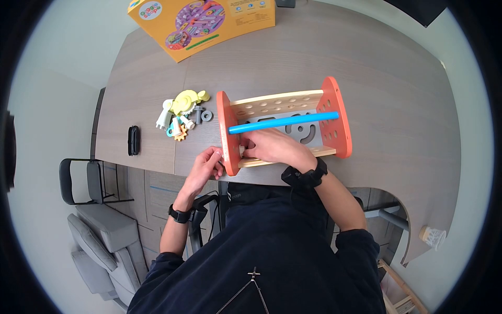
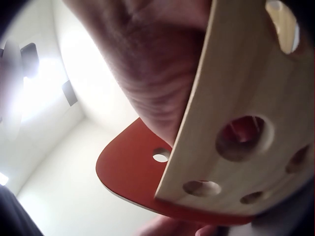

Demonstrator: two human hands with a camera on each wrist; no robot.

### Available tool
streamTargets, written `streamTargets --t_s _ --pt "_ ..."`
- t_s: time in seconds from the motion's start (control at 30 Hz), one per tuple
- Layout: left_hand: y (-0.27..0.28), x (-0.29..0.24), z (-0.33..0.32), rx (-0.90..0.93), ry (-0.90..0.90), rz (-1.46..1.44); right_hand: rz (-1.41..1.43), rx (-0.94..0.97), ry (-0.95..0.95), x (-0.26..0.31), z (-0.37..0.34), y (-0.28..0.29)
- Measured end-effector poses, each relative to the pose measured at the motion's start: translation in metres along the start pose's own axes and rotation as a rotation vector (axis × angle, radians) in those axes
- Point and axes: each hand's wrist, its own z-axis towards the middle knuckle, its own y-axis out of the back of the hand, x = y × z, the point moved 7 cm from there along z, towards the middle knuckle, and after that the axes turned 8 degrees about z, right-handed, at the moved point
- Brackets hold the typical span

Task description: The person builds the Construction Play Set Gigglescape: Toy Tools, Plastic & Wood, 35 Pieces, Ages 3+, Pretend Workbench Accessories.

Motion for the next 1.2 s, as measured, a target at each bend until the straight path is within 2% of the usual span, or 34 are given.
streamTargets --t_s 0.1,0.3,0.4,0.5,0.6,0.7,0.8,0.9,1.0,1.1,1.2 --pt "0.002 -0.001 -0.001 0.026 -0.002 0.012 -0.013 -0.004 0.004 0.002 -0.002 0.001" --pt "0.001 -0.016 -0.005 -0.041 -0.242 0.092 -0.03 -0.023 0.013 0.006 -0.004 0.002" --pt "0.001 -0.015 -0.006 -0.039 -0.279 0.081 -0.045 -0.015 0.014 0.007 -0.004 0.003" --pt "-0.001 -0.023 -0.013 -0.078 -0.116 -0.028 -0.052 -0.023 0.018 0.006 -0.004 0.003" --pt "0.001 -0.004 -0.004 0.004 0.016 -0.026 -0.057 -0.02 0.015 0.007 -0.003 0.003" --pt "0.001 0.007 0.003 0.055 0.021 0.046 -0.072 -0.013 0.012 0.006 -0.001 0.002" --pt "0.0 -0.002 -0.001 0.046 -0.081 0.057 -0.072 -0.011 0.011 0.003 0.0 0.001" --pt "-0.003 -0.027 -0.015 -0.047 -0.2 0.151 -0.042 -0.012 -0.008 0.003 -0.001 0.001" --pt "-0.001 -0.033 -0.02 -0.113 -0.138 0.113 -0.035 -0.009 -0.024 0.005 -0.002 0.002" --pt "0.004 -0.011 -0.007 -0.036 -0.005 0.124 -0.054 -0.004 -0.037 0.007 -0.003 0.003" --pt "0.004 -0.011 -0.003 -0.061 0.025 0.32 -0.077 0.006 -0.042 0.004 -0.002 0.002"
